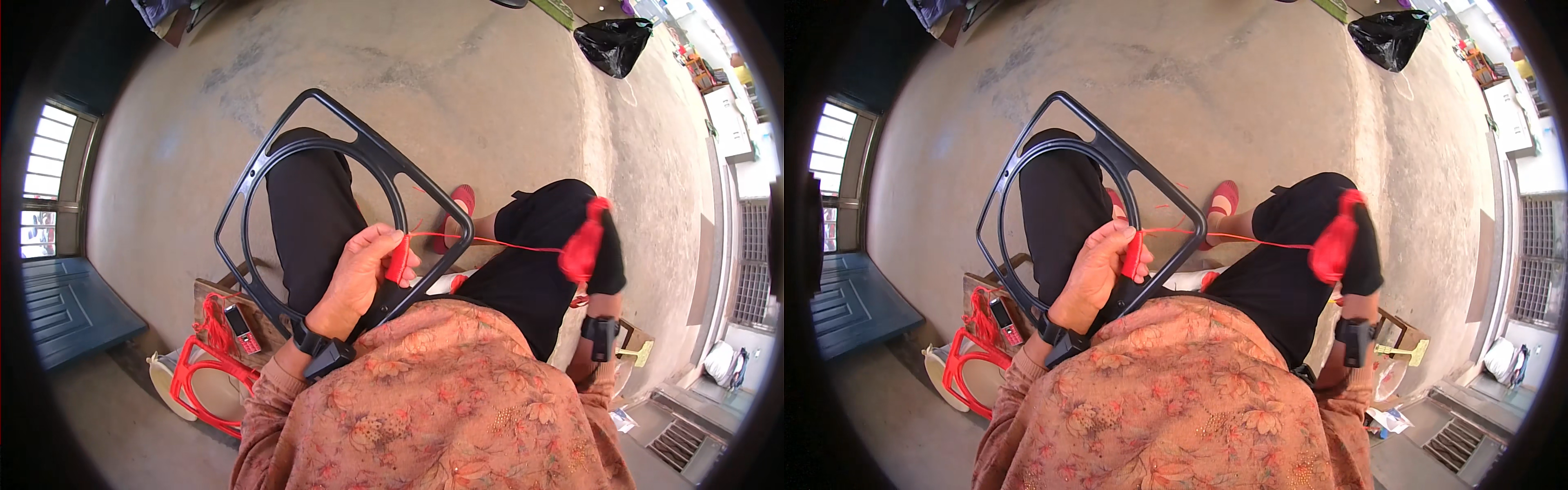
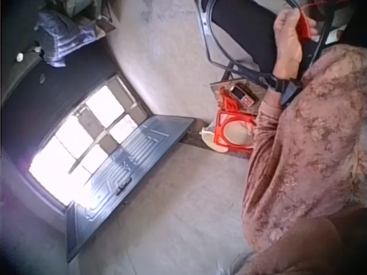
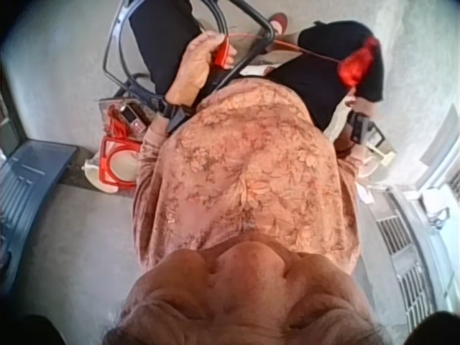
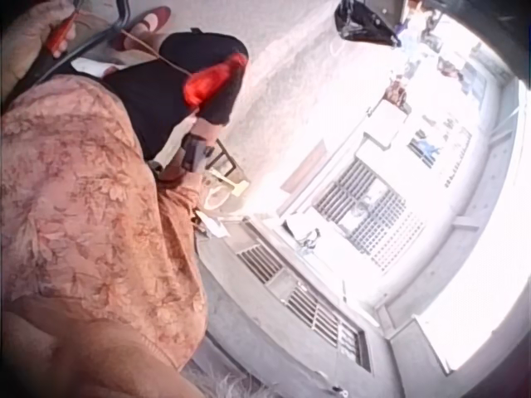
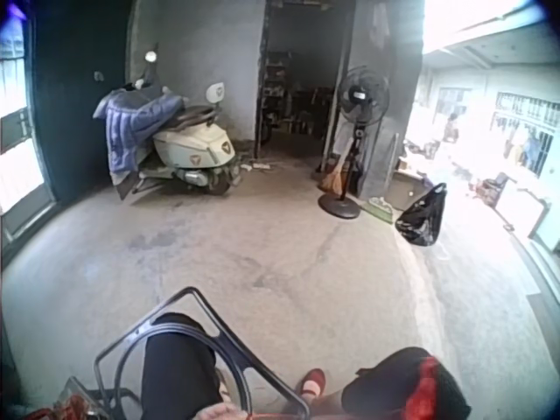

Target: The recorder winds a red plastic string around a black rectangular frame.

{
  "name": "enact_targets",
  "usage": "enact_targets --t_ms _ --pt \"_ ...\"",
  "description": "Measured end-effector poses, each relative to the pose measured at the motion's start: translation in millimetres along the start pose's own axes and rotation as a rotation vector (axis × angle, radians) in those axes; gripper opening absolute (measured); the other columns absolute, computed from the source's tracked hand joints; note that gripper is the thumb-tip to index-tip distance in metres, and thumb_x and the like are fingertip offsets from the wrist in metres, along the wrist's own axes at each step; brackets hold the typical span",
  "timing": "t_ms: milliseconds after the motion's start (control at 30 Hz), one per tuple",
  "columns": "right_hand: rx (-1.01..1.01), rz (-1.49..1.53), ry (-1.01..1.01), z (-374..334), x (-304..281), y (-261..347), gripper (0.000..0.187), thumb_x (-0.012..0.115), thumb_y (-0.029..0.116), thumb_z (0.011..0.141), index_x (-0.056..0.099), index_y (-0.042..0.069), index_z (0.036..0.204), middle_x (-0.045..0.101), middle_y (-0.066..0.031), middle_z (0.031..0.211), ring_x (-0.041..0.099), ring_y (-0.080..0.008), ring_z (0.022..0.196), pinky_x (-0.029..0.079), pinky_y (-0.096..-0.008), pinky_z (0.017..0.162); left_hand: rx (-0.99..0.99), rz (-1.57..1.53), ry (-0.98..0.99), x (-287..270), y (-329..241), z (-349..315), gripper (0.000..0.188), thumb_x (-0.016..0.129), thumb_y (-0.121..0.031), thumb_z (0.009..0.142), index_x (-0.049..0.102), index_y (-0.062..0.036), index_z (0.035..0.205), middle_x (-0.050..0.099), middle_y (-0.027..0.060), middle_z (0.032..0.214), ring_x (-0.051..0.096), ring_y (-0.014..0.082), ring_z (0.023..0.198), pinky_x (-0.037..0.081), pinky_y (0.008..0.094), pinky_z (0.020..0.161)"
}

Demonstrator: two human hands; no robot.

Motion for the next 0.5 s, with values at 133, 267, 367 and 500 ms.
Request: enact_targets --t_ms 133,267,367,500 --pt "-0.447 -0.516 0.148 3.4 130.1 -14.3 0.028 0.063 0.008 0.086 0.060 0.001 0.113 0.065 -0.0067 0.100 0.060 -0.0124 0.091 0.048 -0.0265 0.081 -0.055 0.059 0.077 9.6 9.1 0.3 0.016 0.054 -0.019 0.095 0.057 -0.0049 0.089 0.065 0.0126 0.073 0.063 0.0179 0.055 0.053 0.0270 0.051" --pt "-0.307 -0.221 0.388 37.9 205.1 -90.6 0.037 0.063 0.020 0.088 0.054 0.003 0.120 0.063 -0.0077 0.106 0.060 -0.0143 0.096 0.048 -0.0295 0.084 -0.173 0.056 0.180 21.3 19.3 -0.2 0.017 0.054 -0.019 0.095 0.058 -0.0031 0.090 0.066 0.0130 0.075 0.064 0.0177 0.058 0.054 0.0273 0.052" --pt "0.033 -0.176 0.522 15.9 239.5 -125.1 0.043 0.065 0.021 0.087 0.052 0.001 0.123 0.064 -0.0098 0.108 0.061 -0.0155 0.097 0.048 -0.0295 0.085 -0.218 0.021 0.204 17.6 25.2 0.3 0.018 0.055 -0.019 0.095 0.057 -0.0015 0.093 0.066 0.0144 0.079 0.065 0.0194 0.062 0.055 0.0295 0.056" --pt "0.457 0.362 0.954 -36.3 264.7 -115.1 0.044 0.066 0.019 0.086 0.052 0.000 0.124 0.064 -0.0096 0.107 0.061 -0.0150 0.094 0.048 -0.0290 0.084 -0.062 -0.158 0.258 12.0 26.0 1.9 0.025 0.058 -0.021 0.093 0.061 0.0037 0.096 0.066 0.0160 0.078 0.065 0.0224 0.060 0.053 0.0276 0.053"
Point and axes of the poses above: each hand's wrist, its own z-axis towards the middle knuckle, its own x-axis out of the palm, y = z × x, the point moved 7 cm from there along z, towards the middle knuckle
